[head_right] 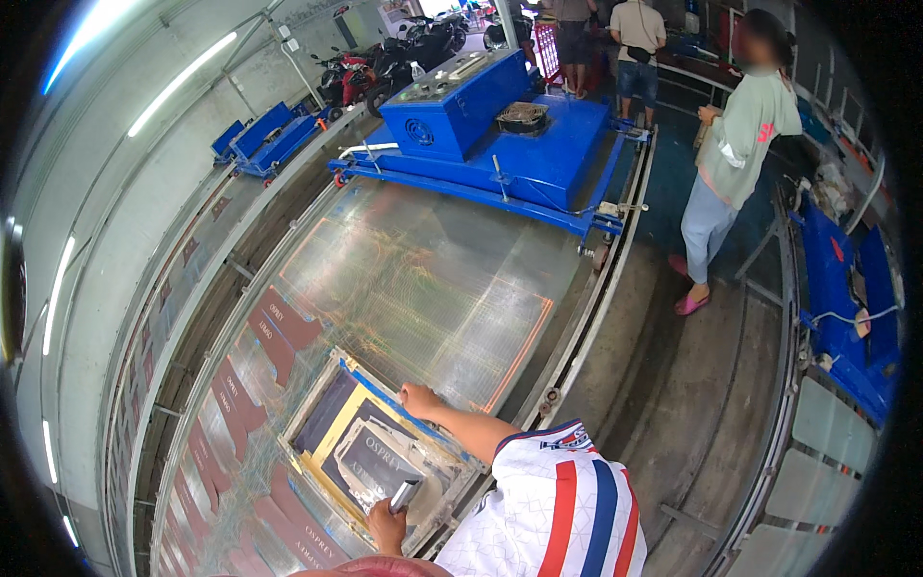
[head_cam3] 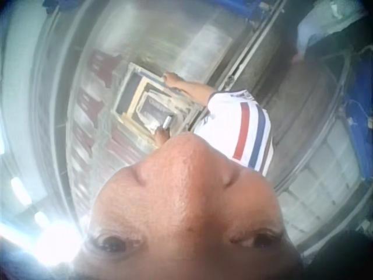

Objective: The person uses a squeegee to pull ink across a screen printing frame, applying a design onto fabric pieces arranged on a conveyor. The person repeatedly lifts the frame, repositions it, and repeats the squeegee stroke on successive items.

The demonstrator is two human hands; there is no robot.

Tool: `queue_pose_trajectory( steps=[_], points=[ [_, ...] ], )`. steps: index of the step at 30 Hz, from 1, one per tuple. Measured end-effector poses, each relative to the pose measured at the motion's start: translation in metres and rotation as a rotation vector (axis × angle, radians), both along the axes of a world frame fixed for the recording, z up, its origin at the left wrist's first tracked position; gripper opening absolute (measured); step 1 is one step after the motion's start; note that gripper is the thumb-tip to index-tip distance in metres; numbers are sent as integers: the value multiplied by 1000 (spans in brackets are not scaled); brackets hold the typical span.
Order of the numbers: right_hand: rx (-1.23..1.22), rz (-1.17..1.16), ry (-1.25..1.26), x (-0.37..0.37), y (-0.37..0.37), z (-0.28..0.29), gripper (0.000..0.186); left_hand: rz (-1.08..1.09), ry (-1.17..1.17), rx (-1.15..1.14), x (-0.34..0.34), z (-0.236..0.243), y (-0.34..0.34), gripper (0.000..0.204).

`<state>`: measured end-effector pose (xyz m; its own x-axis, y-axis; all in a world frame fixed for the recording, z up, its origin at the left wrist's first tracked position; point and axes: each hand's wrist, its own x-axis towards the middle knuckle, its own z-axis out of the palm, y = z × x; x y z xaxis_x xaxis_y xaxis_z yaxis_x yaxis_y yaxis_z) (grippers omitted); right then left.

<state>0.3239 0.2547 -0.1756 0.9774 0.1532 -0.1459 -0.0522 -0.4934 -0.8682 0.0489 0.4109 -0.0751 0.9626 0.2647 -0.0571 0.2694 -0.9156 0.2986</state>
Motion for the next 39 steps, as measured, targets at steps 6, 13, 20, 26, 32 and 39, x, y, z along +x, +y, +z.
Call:
queue_pose_trajectory(
  steps=[6,13,20,26,32,39],
  points=[
    [113,20,153,13,-1,5,28,9,63,-18,2,-1,3,31],
    [90,15,-7,0,5,76,30,49,-50,-39,-13,19,2,34],
    [127,48,-61,-49,63,73,32,52,-87,45,-60,23,52,32],
    [249,50,-25,-133,155,51,25,81,-6,113,-139,16,146,25],
    [234,18,-176,-191,200,57,23,87,-61,72,-186,17,199,24],
    [207,-13,-175,-191,225,35,22,15,-110,-13,-191,-3,235,29]
  ],
)
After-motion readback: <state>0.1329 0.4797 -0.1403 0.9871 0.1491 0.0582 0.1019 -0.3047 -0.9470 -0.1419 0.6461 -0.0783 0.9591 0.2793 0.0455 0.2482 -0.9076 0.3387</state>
